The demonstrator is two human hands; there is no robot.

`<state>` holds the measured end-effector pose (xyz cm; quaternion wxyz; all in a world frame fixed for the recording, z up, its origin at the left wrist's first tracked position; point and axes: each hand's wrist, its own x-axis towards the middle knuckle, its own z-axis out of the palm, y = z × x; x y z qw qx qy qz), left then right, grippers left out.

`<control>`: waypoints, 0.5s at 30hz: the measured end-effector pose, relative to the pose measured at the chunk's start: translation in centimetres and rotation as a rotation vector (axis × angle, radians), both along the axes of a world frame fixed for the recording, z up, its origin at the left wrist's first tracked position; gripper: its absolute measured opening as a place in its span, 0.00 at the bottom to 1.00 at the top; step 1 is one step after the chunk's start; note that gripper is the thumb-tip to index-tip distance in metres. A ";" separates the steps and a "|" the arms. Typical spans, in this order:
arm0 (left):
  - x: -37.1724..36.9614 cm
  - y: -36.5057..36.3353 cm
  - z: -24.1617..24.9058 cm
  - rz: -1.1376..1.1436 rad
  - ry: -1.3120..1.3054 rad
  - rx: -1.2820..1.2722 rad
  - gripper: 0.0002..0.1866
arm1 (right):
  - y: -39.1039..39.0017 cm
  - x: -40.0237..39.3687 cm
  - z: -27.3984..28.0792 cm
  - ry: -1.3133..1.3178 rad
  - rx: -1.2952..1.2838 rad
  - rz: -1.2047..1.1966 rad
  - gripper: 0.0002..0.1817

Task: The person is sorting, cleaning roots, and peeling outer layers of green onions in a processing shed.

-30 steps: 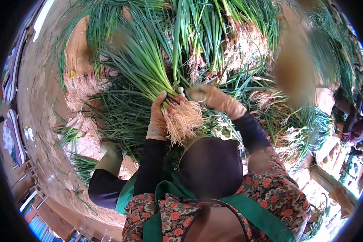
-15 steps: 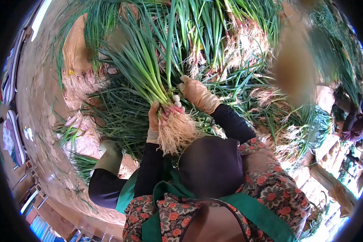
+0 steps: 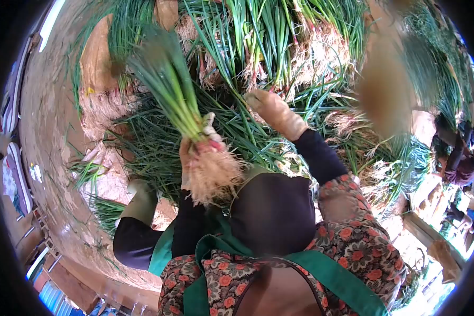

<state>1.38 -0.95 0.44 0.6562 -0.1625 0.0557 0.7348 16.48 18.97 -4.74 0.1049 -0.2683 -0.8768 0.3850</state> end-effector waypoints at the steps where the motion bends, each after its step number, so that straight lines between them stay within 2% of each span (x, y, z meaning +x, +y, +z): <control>1: -0.3 0.1 -1.6 -0.059 0.056 0.167 0.33 | 0.2 -1.3 -0.2 -0.239 0.005 0.028 0.19; 3: -0.3 -0.5 -1.9 -0.081 0.234 -0.089 0.31 | 0.3 -3.5 -0.2 -0.714 0.015 0.087 0.21; 4: -0.3 -0.2 -2.0 -0.074 0.337 -0.205 0.28 | -0.3 -3.2 0.6 -0.712 0.045 0.122 0.16; 7: 0.6 1.8 1.7 -0.060 0.353 -0.403 0.28 | -1.6 -3.1 3.3 -0.649 -0.001 -0.047 0.15; 8: -0.3 1.2 -0.1 -0.172 0.456 -0.282 0.23 | -2.7 -2.3 5.9 -0.448 0.030 -0.040 0.14; 9: -0.1 0.7 -1.9 -0.177 0.457 -0.290 0.23 | -3.4 -1.5 5.6 -0.308 0.033 0.064 0.13; 11: 0.6 2.1 -0.9 -0.192 0.462 -0.288 0.22 | -5.6 -2.3 5.6 -0.373 -0.042 0.065 0.12; 12: 1.3 2.3 0.0 -0.176 0.448 -0.271 0.22 | -5.1 -0.3 6.6 -0.307 0.128 0.256 0.14; 15: 1.8 2.5 0.1 0.001 0.419 -0.363 0.22 | -1.6 1.6 3.0 -0.618 0.302 0.191 0.12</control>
